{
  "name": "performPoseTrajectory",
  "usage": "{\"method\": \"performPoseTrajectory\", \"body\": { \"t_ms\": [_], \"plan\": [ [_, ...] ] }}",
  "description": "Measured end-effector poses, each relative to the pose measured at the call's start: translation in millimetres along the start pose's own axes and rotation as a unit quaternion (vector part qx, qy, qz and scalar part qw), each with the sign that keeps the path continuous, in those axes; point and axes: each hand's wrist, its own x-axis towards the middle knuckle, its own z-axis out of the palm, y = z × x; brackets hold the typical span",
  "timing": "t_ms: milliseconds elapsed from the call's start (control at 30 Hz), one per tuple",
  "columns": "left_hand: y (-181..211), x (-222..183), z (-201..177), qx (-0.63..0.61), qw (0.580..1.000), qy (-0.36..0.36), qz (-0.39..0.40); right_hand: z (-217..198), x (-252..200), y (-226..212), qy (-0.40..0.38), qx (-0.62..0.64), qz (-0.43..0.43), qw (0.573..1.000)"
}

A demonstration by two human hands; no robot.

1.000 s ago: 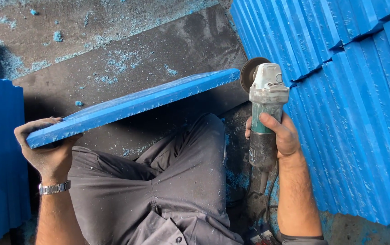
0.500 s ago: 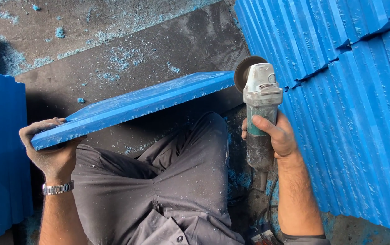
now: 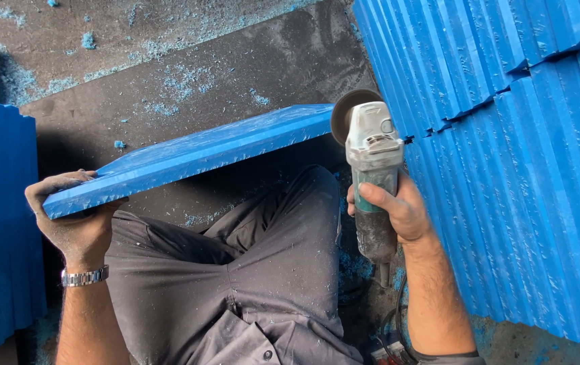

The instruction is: Grinding the edges of blue plastic blocks using a handheld angle grinder.

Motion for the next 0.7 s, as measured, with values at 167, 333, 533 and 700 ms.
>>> {"method": "performPoseTrajectory", "body": {
  "t_ms": [167,333,533,700],
  "plan": [
    [-0.2,-0.2,1.0,0.005,1.0,0.0,0.003,-10.3,-2.3,3.0,0.007,0.02,-0.004,1.0],
    [-0.5,0.6,1.3,-0.005,1.0,-0.001,-0.002,-0.2,-5.6,-1.5,0.03,0.041,-0.007,0.999],
    [9.1,2.6,2.1,-0.016,1.0,0.005,-0.017,38.6,-4.8,2.1,-0.032,-0.012,0.022,0.999],
    [8.1,1.5,2.7,-0.016,1.0,0.002,-0.004,21.8,-5.8,0.6,-0.007,0.029,0.037,0.999]
  ]
}}
